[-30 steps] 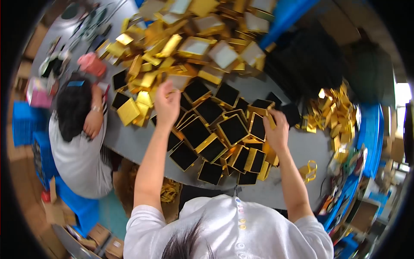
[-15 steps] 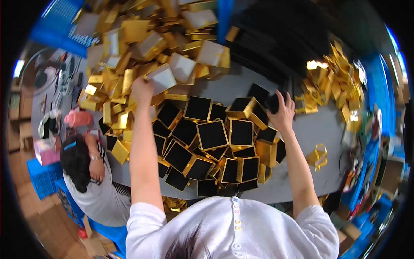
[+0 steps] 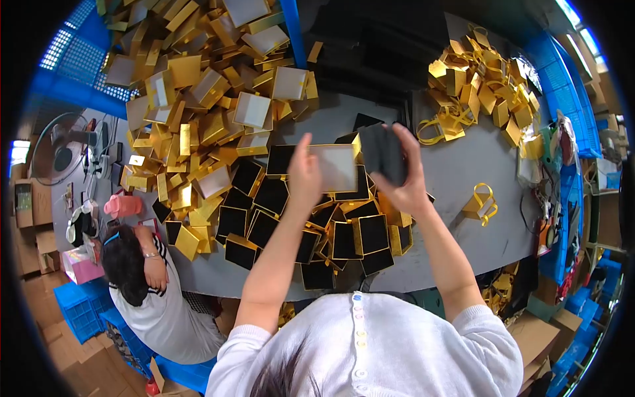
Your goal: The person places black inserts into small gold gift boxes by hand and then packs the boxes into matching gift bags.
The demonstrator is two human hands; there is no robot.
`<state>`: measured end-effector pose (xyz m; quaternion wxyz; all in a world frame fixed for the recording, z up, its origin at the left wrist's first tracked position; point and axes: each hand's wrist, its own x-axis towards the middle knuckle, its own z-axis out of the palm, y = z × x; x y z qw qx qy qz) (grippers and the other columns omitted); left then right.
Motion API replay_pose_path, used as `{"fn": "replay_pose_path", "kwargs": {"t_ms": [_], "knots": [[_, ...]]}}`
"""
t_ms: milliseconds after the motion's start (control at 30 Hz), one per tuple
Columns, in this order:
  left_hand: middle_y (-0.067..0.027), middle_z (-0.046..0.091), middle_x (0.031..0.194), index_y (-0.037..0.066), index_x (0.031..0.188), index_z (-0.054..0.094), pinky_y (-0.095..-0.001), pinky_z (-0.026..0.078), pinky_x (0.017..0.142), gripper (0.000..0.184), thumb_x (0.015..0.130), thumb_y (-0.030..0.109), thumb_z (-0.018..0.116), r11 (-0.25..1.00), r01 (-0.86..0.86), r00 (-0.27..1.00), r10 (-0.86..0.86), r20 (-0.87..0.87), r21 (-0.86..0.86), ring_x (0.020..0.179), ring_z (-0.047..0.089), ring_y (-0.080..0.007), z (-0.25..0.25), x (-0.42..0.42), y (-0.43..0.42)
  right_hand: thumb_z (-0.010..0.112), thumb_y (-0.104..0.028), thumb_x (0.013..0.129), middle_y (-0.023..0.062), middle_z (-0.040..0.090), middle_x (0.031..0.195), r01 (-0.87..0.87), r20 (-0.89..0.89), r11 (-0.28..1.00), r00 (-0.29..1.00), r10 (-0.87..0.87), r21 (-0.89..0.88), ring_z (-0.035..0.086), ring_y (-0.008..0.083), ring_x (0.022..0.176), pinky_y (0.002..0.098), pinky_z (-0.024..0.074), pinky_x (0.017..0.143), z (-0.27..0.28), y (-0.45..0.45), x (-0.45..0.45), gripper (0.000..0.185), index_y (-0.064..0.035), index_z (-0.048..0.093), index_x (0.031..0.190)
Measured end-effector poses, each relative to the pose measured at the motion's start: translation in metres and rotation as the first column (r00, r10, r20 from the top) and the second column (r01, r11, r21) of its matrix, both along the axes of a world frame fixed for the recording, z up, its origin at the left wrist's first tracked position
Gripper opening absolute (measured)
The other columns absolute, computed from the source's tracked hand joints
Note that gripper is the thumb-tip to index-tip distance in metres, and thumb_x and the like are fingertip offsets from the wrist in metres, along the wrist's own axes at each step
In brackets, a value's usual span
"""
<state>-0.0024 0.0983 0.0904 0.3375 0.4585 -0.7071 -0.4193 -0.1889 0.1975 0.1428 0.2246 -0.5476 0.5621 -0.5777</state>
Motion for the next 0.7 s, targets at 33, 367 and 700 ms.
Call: {"fn": "replay_pose_path", "kwargs": {"t_ms": [33, 367, 700], "knots": [[-0.0221, 0.049, 0.136, -0.001, 0.137, 0.041, -0.0365, 0.036, 0.106, 0.043, 0.099, 0.017, 0.038, 0.997, 0.067, 0.989, -0.060, -0.135, 0.044, 0.127, 0.047, -0.0347, 0.006, -0.011, 0.009, 0.078, -0.003, 0.061, 0.0181, 0.047, 0.135, -0.086, -0.163, 0.991, 0.984, 0.068, -0.103, 0.049, 0.0344, 0.120, 0.0408, 0.0384, 0.104, 0.006, -0.001, 0.006, 0.082, -0.0048, 0.042, 0.135], [-0.0043, 0.053, 0.109, 0.012, 0.137, 0.039, -0.0243, 0.041, 0.086, 0.036, 0.103, 0.023, 0.041, 0.801, 0.315, 0.809, 0.053, -0.585, 0.508, 0.095, 0.050, -0.0096, 0.028, -0.033, 0.048, 0.076, -0.013, 0.068, 0.0207, 0.046, 0.134, -0.305, -0.138, 0.905, 0.951, 0.275, -0.297, 0.048, 0.0385, 0.121, 0.0447, 0.0397, 0.101, 0.010, 0.010, 0.014, 0.075, -0.0077, 0.042, 0.135], [-0.0069, 0.048, 0.125, 0.009, 0.134, 0.042, -0.0286, 0.033, 0.100, 0.037, 0.104, 0.031, 0.038, 0.941, 0.141, 0.867, 0.034, -0.498, 0.309, 0.112, 0.046, -0.0144, 0.048, -0.019, 0.044, 0.070, -0.022, 0.073, 0.0207, 0.049, 0.131, -0.253, -0.100, 0.915, 0.967, 0.234, -0.313, 0.054, 0.0366, 0.116, 0.0444, 0.0430, 0.099, 0.022, -0.011, 0.015, 0.074, -0.0079, 0.040, 0.138]]}}
